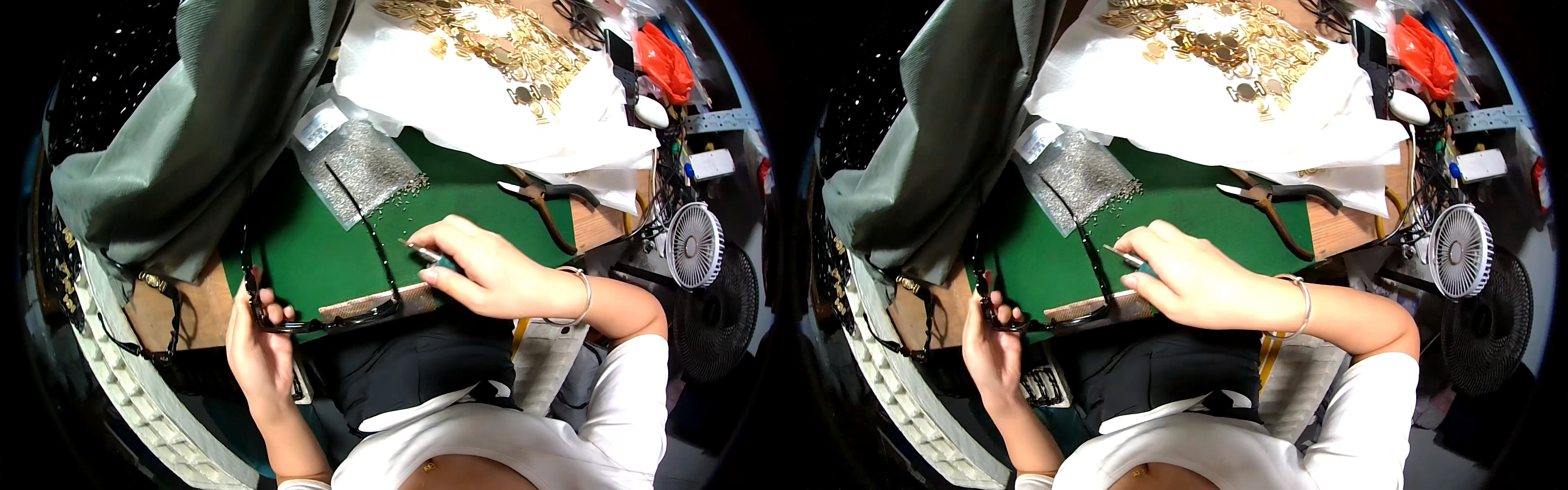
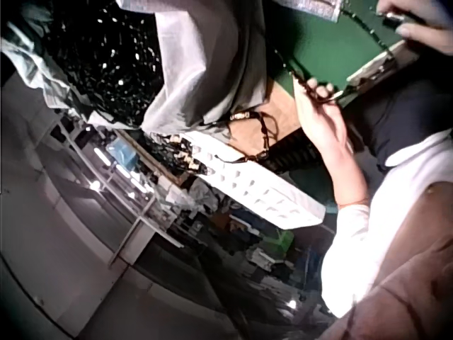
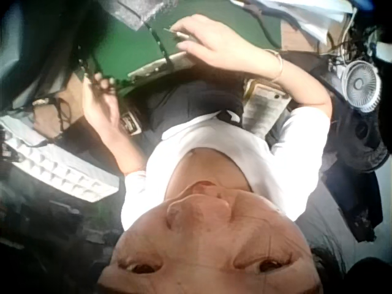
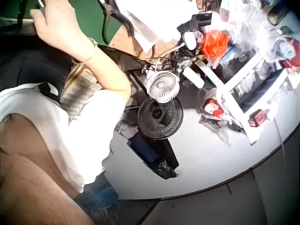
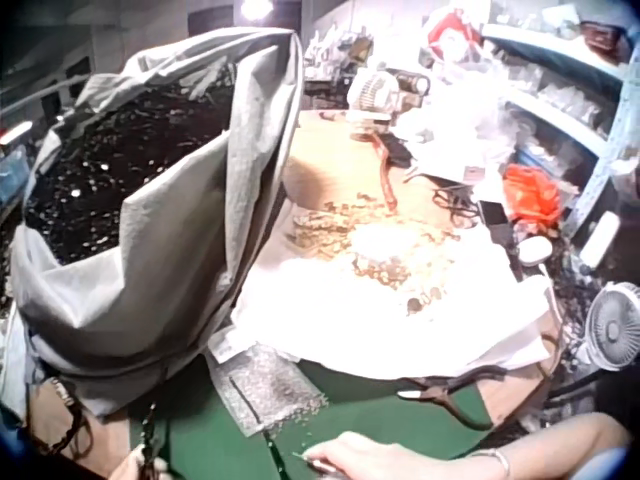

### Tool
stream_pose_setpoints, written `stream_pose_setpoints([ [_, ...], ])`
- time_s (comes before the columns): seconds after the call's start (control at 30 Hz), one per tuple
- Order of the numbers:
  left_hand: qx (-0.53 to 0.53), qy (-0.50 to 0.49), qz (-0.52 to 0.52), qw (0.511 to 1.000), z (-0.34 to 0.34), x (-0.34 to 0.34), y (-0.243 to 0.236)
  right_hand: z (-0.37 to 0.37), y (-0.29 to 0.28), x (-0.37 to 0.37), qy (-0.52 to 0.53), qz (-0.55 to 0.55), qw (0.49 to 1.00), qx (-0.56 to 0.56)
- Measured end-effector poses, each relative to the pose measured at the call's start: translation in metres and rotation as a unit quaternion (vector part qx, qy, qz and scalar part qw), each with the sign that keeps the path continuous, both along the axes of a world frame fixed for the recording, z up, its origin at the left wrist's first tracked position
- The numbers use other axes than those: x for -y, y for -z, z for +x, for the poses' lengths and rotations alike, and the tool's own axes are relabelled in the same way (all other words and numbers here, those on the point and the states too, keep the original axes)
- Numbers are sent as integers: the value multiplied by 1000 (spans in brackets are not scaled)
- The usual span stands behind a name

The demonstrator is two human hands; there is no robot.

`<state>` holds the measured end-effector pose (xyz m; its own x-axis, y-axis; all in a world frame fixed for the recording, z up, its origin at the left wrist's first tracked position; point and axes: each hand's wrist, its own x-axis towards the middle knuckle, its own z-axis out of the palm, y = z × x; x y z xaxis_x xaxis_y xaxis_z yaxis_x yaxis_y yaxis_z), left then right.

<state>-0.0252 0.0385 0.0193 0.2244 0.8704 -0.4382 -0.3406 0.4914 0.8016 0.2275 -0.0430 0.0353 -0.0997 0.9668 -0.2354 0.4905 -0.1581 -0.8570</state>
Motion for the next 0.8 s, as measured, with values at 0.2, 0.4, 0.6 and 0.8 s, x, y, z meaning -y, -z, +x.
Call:
stream_pose_setpoints([
  [0.2,-419,317,520,673,46,31,-32,12,-3,3,23,16,999,20],
  [0.4,-210,197,478,830,16,32,-25,63,-33,-14,63,120,951,278],
  [0.6,-18,56,196,979,22,34,-44,124,-9,-47,42,172,837,518],
  [0.8,-80,206,206,953,5,46,-71,117,-21,-51,60,224,826,514],
])
